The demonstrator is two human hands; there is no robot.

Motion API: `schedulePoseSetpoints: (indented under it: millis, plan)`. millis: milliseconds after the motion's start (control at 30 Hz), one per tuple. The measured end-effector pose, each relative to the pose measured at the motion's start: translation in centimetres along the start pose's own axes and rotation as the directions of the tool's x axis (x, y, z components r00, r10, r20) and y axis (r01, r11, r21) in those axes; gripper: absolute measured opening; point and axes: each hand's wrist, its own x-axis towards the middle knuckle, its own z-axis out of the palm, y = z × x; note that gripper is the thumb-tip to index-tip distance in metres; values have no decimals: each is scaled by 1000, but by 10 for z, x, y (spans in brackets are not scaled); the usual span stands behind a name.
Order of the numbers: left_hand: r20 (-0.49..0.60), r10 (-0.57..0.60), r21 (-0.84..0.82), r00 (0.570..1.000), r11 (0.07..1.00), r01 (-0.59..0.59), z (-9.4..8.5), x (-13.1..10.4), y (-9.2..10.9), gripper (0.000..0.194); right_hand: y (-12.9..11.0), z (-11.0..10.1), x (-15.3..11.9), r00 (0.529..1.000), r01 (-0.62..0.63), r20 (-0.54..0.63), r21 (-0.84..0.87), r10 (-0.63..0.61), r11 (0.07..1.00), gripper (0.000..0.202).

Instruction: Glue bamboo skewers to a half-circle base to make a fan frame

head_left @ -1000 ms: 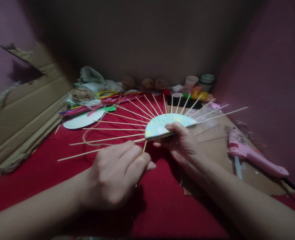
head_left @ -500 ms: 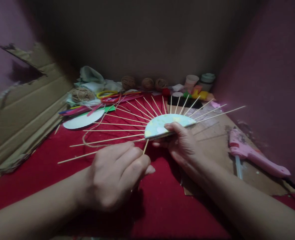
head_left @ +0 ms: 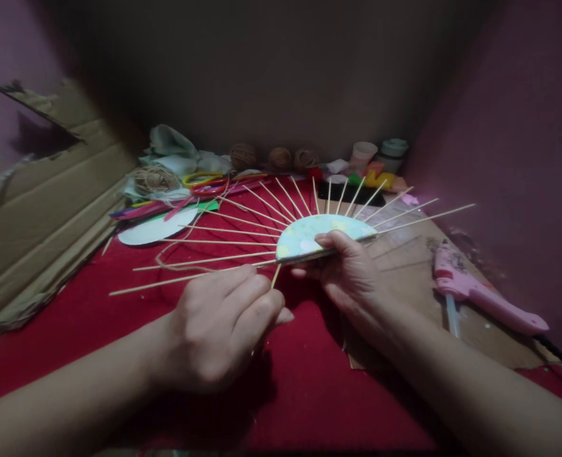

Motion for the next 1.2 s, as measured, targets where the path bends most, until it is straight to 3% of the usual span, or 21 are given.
schedulePoseSetpoints:
  millis: [333, 667, 1200]
  plan:
    - [-75, -1, 65, 997, 998, 5, -9, 0, 8, 6, 3, 2, -1, 1000, 14, -14, -3, -14, 1000, 13]
    - [-39, 25, 21, 999, 999, -24, -2, 1, 1, 4, 4, 3, -1, 1000, 10, -9, -3, -10, 1000, 11]
    - [24, -67, -117, 997, 991, 70, 1, -1, 0, 6, 1, 3, -4, 1000, 7, -25, 8, -7, 1000, 8]
